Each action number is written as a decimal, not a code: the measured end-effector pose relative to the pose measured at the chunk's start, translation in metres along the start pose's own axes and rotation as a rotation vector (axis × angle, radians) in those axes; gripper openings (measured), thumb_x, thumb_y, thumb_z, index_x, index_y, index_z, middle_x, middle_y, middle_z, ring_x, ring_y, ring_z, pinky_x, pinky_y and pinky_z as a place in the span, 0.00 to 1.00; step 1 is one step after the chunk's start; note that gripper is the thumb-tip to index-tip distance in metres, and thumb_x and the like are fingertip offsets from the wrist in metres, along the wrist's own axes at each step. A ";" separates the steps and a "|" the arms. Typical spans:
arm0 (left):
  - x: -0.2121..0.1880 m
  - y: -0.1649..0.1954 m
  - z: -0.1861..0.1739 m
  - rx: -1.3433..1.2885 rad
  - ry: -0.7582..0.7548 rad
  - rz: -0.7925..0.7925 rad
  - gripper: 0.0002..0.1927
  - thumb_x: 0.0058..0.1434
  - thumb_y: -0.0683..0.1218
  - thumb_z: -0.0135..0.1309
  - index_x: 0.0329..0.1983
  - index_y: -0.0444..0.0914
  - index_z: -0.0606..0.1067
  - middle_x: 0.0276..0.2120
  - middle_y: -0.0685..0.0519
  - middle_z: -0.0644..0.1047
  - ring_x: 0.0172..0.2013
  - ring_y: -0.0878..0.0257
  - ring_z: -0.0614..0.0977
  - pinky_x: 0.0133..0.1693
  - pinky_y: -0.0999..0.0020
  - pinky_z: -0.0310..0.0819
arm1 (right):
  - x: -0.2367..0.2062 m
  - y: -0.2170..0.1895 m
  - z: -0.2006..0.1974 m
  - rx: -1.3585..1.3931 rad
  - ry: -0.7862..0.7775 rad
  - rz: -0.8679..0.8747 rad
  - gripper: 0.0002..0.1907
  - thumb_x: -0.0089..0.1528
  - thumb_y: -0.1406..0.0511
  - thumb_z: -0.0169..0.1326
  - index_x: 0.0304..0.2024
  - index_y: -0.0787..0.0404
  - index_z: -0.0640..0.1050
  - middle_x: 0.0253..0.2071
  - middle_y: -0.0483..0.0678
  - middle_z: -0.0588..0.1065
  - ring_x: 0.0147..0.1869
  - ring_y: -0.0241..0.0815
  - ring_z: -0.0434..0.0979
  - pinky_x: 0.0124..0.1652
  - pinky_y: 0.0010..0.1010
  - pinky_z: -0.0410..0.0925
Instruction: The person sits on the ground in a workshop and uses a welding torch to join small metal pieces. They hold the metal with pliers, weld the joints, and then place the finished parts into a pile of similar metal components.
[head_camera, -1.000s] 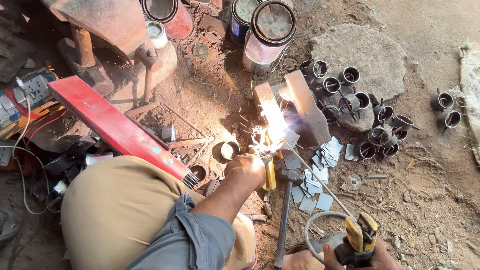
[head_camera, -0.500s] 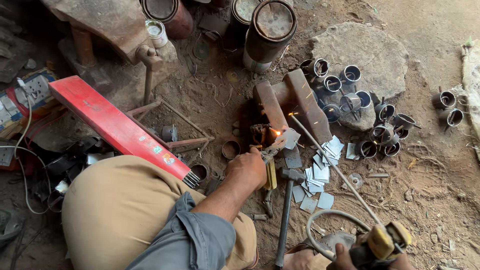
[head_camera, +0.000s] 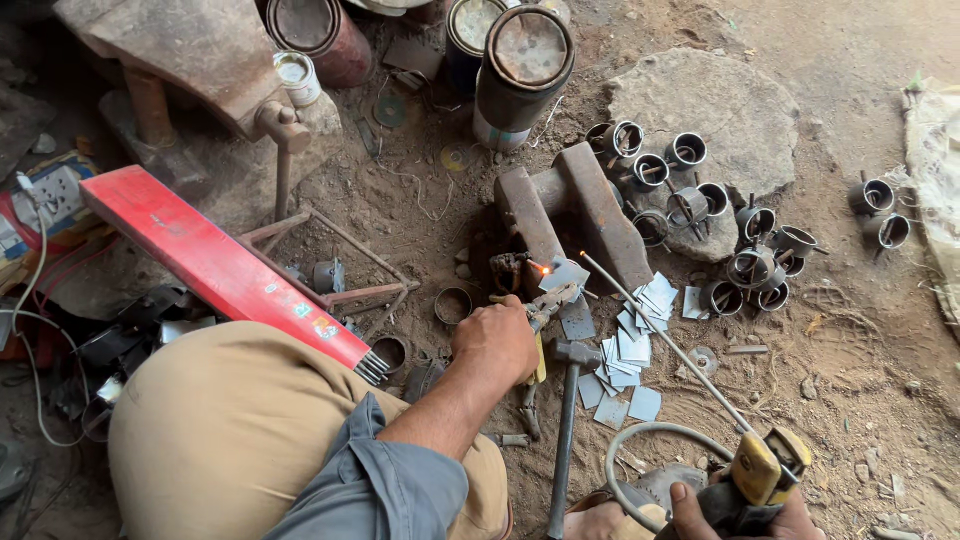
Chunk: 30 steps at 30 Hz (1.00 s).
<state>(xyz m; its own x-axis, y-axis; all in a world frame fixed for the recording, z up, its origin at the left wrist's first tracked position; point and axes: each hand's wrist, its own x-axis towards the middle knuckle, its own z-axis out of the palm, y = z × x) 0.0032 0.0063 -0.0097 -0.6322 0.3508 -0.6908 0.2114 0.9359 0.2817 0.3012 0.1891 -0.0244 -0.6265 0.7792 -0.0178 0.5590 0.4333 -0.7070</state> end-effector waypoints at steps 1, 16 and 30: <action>0.000 0.001 -0.001 -0.013 0.018 0.000 0.26 0.66 0.47 0.50 0.65 0.33 0.63 0.60 0.38 0.74 0.60 0.47 0.77 0.56 0.53 0.76 | 0.000 0.001 0.000 -0.015 -0.005 0.015 0.35 0.47 0.64 0.71 0.55 0.65 0.74 0.34 0.51 0.77 0.39 0.42 0.82 0.44 0.35 0.76; -0.004 0.009 -0.007 -0.028 -0.085 -0.056 0.28 0.67 0.48 0.51 0.67 0.33 0.60 0.57 0.38 0.75 0.59 0.47 0.78 0.56 0.51 0.77 | 0.004 -0.022 -0.001 -0.064 -0.023 0.028 0.27 0.44 0.64 0.72 0.43 0.69 0.79 0.26 0.54 0.81 0.29 0.45 0.86 0.36 0.38 0.79; 0.006 0.003 -0.002 -0.055 -0.051 -0.043 0.32 0.64 0.48 0.52 0.68 0.30 0.60 0.59 0.36 0.75 0.61 0.44 0.77 0.58 0.50 0.75 | 0.001 -0.036 0.000 -0.110 -0.032 0.080 0.31 0.44 0.62 0.75 0.47 0.68 0.79 0.26 0.53 0.82 0.31 0.45 0.86 0.40 0.38 0.79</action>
<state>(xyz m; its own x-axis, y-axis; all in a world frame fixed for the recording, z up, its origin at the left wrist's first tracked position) -0.0012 0.0111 -0.0114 -0.6009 0.3125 -0.7357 0.1422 0.9475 0.2863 0.2806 0.1747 0.0011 -0.5937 0.7992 -0.0942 0.6624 0.4189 -0.6211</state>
